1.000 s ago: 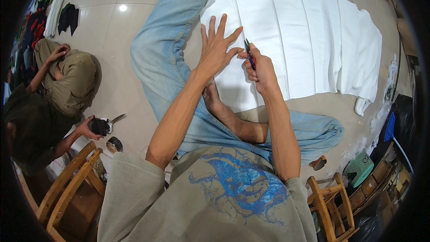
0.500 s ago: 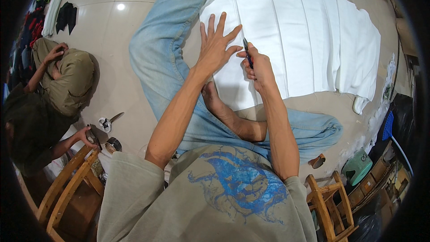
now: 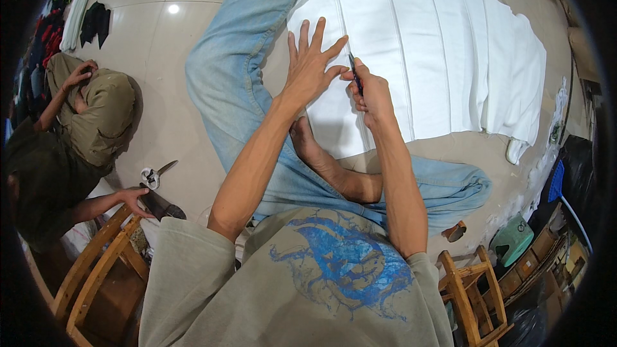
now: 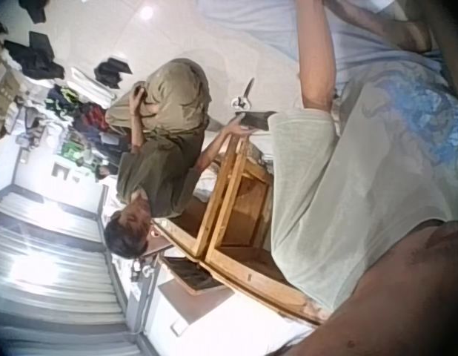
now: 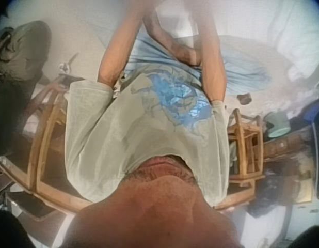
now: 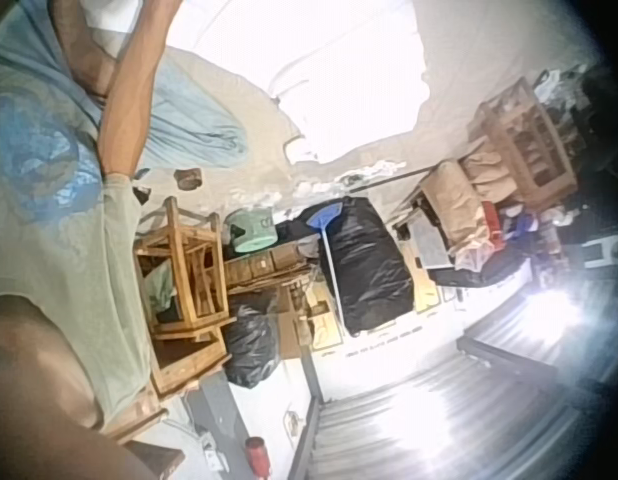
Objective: The person sits on the floor and cuts a large white fabric sheet into strips using a utility knife. They fold the fabric, align the edges, and slice through the layers to create uniform pieces.
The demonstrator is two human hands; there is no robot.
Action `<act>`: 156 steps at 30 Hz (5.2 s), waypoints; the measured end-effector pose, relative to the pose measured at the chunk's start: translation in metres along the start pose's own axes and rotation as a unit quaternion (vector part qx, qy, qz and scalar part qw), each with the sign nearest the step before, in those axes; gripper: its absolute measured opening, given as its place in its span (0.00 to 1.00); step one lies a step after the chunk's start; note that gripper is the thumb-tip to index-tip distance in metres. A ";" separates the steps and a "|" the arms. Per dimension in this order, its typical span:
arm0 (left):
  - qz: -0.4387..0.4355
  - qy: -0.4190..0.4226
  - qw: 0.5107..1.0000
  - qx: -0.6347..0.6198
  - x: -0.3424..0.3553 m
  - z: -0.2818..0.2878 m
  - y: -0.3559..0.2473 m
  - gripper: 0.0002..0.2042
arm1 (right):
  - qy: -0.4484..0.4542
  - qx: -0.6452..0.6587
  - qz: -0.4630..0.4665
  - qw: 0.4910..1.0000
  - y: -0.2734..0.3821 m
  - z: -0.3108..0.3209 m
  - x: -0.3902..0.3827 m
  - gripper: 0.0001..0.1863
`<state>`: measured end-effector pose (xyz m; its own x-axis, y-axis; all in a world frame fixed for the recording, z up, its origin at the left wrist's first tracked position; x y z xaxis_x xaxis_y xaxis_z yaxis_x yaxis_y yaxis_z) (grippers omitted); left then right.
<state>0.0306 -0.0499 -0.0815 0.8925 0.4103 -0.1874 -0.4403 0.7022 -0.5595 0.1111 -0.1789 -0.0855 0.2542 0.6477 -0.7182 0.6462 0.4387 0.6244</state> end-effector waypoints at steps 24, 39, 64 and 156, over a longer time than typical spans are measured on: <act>-0.015 -0.002 1.000 0.003 -0.003 0.009 -0.006 0.32 | -0.039 -0.079 -0.019 0.996 -0.003 0.011 -0.019 0.23; 0.021 -0.127 0.991 -0.036 -0.002 0.028 -0.008 0.32 | -0.142 -0.433 0.292 0.841 0.042 -0.010 -0.039 0.06; 0.047 -0.079 0.994 -0.060 0.001 0.017 0.011 0.39 | -0.083 -0.491 0.198 0.844 0.069 -0.005 0.020 0.13; 0.096 -0.046 0.994 -0.011 -0.003 0.012 0.026 0.43 | -0.175 -0.272 0.270 0.907 0.050 0.007 0.010 0.11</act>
<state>0.0154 -0.0262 -0.0861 0.7793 0.5878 -0.2174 -0.5982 0.5942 -0.5377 0.1512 -0.1550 -0.0639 0.7018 0.6641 -0.2578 -0.0655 0.4205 0.9049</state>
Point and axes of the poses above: each hand's wrist, its own x-axis towards the middle knuckle, its own z-axis out of the back of the hand, y = z × x, the point moved 7 cm from there along x, towards the middle knuckle, and after that the axes turned 15 degrees about y, right-handed, at the moved point
